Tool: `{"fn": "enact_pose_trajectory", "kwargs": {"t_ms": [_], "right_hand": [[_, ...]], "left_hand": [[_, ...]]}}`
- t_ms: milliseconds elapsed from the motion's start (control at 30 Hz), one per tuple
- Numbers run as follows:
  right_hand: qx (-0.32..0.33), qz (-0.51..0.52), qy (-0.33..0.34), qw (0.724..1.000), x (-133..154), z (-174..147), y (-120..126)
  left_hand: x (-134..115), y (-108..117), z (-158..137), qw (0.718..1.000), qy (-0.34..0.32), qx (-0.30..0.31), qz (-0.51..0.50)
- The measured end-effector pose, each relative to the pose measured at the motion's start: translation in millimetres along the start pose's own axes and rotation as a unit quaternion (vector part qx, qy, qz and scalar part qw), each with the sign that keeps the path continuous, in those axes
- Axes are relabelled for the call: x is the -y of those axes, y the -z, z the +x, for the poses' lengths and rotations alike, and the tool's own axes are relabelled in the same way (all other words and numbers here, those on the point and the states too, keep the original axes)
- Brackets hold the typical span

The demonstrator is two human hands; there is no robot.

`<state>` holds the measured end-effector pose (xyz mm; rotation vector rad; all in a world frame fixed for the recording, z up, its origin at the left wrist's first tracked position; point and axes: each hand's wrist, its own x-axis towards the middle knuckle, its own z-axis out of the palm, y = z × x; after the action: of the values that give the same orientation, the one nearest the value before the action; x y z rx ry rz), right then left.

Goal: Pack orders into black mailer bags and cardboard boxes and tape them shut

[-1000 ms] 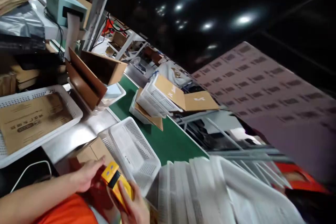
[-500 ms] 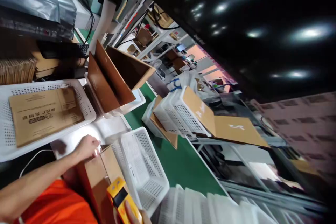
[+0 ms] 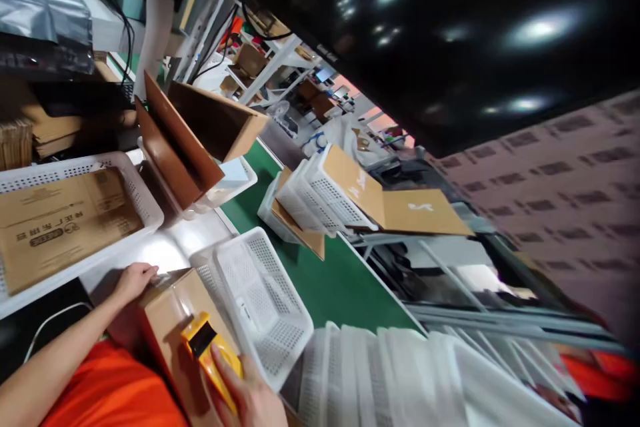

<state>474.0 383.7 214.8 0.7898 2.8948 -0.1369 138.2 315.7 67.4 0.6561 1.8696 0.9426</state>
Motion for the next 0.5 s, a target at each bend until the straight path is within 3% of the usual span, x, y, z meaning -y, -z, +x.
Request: {"fn": "enact_pose_trajectory", "kwargs": {"t_ms": [133,267,400,500], "right_hand": [[0.004,0.035,-0.027,0.999,15.6,5.1,16.0],[0.031,0.011,-0.060,0.998,25.4,10.4,27.7],[0.119,0.020,-0.084,0.989,39.7,20.6,58.9],[0.163,0.005,-0.099,0.982,54.9,32.7,81.1]], "left_hand": [[19.1,-17.6,-0.5,0.998,-0.033,0.050,0.029],[19.0,-3.5,3.6,0.992,-0.047,0.083,0.088],[-15.4,11.5,8.9,0.984,-0.047,0.063,0.161],[-55.9,2.2,10.4,0.978,-0.056,0.044,0.197]]}}
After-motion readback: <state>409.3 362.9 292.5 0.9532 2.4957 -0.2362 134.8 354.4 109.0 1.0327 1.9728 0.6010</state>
